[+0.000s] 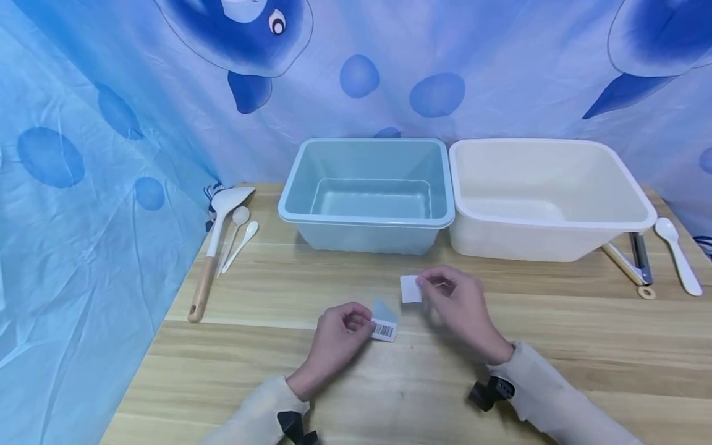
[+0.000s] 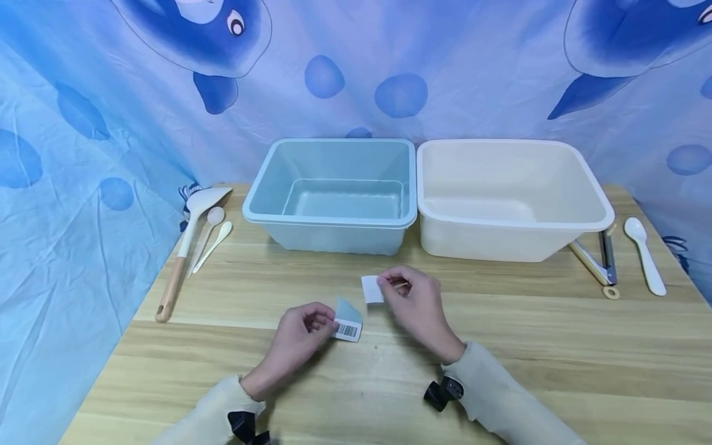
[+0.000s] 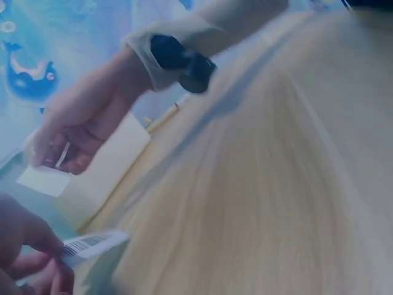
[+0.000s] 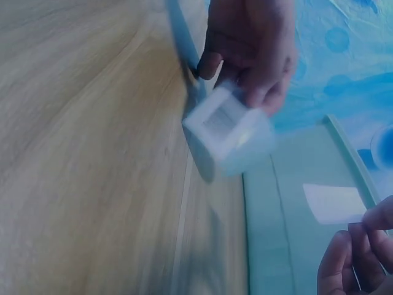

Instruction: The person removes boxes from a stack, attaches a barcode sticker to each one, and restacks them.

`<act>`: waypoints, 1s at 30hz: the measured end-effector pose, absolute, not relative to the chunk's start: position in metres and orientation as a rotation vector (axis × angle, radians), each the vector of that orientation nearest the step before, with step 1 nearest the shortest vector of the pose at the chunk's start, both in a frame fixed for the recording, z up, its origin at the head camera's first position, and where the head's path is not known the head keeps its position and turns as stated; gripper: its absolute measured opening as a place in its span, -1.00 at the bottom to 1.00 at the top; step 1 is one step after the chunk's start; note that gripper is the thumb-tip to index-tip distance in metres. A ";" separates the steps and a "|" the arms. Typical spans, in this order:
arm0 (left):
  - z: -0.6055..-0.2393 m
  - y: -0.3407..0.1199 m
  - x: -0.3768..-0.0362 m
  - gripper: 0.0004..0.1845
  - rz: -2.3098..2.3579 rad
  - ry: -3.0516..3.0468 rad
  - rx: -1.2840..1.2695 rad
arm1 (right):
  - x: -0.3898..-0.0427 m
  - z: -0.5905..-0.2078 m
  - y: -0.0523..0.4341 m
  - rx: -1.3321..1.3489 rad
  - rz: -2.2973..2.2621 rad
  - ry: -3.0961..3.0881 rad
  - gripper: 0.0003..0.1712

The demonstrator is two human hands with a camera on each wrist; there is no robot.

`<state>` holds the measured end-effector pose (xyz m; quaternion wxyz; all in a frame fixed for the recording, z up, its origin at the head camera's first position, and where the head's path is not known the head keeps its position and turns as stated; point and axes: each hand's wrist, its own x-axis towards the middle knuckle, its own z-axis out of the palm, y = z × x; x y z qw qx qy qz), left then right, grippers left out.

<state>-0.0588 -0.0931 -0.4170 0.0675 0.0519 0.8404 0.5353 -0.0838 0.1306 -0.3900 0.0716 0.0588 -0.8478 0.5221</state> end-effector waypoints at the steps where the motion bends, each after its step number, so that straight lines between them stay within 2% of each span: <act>1: -0.418 -0.093 -0.059 -0.91 1.582 2.578 0.163 | -0.083 -0.390 0.130 0.193 1.561 -2.544 -0.90; 6: -0.413 -0.092 -0.059 -0.78 1.512 2.827 0.159 | -0.081 -0.390 0.124 0.260 1.523 -2.517 -0.91; 14: -0.386 -0.077 -0.062 -0.95 1.837 2.567 0.289 | -0.078 -0.392 0.115 0.478 1.361 -2.411 -0.89; 23: -0.382 -0.064 -0.071 -0.83 1.859 2.453 0.182 | -0.077 -0.398 0.113 0.623 1.232 -2.344 -0.86; 30: -0.380 -0.066 -0.075 -0.81 1.910 2.371 0.107 | -0.075 -0.397 0.110 0.674 1.239 -2.338 -0.81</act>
